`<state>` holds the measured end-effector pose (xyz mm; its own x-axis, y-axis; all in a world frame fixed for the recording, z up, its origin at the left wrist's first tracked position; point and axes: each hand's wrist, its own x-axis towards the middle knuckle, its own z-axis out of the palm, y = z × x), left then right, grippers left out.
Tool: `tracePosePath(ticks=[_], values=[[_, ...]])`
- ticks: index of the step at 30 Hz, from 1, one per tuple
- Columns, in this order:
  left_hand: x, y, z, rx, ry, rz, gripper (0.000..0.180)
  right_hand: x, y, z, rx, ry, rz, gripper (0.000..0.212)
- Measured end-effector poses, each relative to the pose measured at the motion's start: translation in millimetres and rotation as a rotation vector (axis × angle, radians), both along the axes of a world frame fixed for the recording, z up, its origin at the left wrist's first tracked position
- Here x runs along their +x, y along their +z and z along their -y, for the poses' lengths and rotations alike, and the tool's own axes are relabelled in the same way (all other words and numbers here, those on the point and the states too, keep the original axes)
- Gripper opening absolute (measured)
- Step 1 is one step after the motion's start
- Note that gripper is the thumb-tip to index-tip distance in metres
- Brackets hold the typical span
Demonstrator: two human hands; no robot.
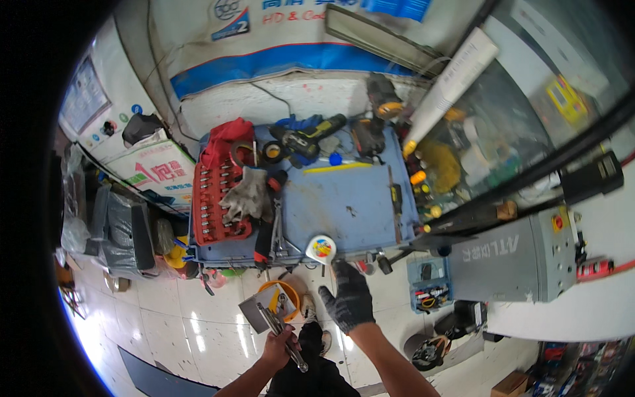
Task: The person gathers various hand tools from a cluttered workbench and places them into a metal tray. They then move around the workshop, picking up additional tools and placing them into a red toolbox. The person also handles a cloth and a small black object from a shelf.
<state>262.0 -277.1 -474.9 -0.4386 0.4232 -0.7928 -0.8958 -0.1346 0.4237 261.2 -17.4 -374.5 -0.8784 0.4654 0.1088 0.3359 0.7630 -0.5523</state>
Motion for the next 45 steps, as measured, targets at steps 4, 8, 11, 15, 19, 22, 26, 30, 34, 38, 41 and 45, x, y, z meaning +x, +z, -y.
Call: tracePosePath(ticks=[4,8,11,15,19,22,26,30,34,38,41,45], values=[[-30,-3,-14,0.074,0.168,0.036,0.009,-83,-9,-20,0.173,0.199,0.178,0.068],[-57,-8,-21,0.088,0.207,-0.014,0.014,-119,-20,-38,0.182,0.392,0.204,0.061],[-72,-5,-21,0.087,0.222,-0.017,0.023,-122,-11,-55,-0.009,0.354,0.048,0.051],[-80,21,-21,-0.007,0.18,-0.124,0.025,-94,6,-60,-0.538,0.189,0.064,0.039],[-84,60,-30,-0.016,0.015,-0.139,0.013,-46,-2,-36,-0.883,0.202,0.222,0.032],[-92,77,-55,-0.155,-0.23,-0.239,0.031,-12,-15,-12,-1.116,0.081,0.376,0.025],[-95,86,-96,-0.155,-0.147,-0.253,0.024,23,-20,-6,-1.054,0.057,0.399,0.026],[-83,86,-121,-0.067,-0.071,-0.194,0.015,53,-26,-23,-1.063,0.131,0.349,0.021],[-71,83,-137,-0.015,-0.144,-0.205,0.009,82,-40,-41,-1.174,0.309,0.368,0.018],[-48,88,-162,-0.014,-0.259,-0.188,0.005,102,-50,-48,-0.788,0.387,0.299,0.026],[-32,98,-182,0.008,-0.295,-0.191,0.009,113,-44,-56,-0.615,0.379,-0.069,0.03],[-16,111,-214,0.124,-0.271,-0.172,0.006,131,-26,-84,-1.013,0.236,0.066,0.019]])
